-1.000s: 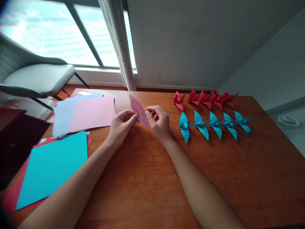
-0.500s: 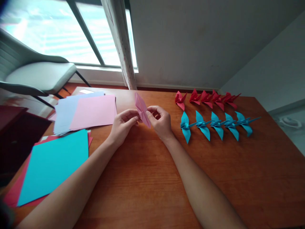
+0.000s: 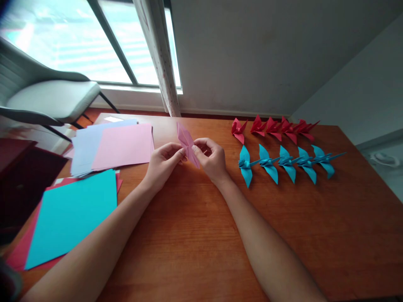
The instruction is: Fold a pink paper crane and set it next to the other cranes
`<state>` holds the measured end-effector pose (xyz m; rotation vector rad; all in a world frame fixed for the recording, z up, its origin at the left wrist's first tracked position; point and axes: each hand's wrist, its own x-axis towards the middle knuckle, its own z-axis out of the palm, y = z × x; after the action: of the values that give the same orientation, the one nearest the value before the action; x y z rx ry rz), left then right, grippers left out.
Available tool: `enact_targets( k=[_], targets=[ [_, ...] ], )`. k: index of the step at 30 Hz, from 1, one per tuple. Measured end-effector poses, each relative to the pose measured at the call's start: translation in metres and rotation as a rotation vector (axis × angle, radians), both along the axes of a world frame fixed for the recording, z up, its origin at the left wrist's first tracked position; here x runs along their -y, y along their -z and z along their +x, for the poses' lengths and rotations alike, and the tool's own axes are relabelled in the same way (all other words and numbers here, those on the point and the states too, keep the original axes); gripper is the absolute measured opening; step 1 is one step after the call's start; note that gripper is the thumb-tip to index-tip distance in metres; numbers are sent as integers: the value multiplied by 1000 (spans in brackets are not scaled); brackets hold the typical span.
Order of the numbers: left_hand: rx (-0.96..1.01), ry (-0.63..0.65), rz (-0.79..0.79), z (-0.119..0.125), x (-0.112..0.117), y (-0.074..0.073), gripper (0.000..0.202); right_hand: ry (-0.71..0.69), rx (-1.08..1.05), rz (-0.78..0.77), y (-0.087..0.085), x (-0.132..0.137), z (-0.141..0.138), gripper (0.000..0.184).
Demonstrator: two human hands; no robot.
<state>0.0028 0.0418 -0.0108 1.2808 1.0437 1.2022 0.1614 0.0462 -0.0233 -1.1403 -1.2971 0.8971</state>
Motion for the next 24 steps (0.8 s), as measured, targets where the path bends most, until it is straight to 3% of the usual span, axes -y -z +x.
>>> enact_targets(
  k=[11,24],
  targets=[
    [-76,17,56,3,1,3,12,108,526,398,-5,10,-2,9],
    [-3,26,22,4,3,1,10,113,636,523,2,10,-1,10]
  ],
)
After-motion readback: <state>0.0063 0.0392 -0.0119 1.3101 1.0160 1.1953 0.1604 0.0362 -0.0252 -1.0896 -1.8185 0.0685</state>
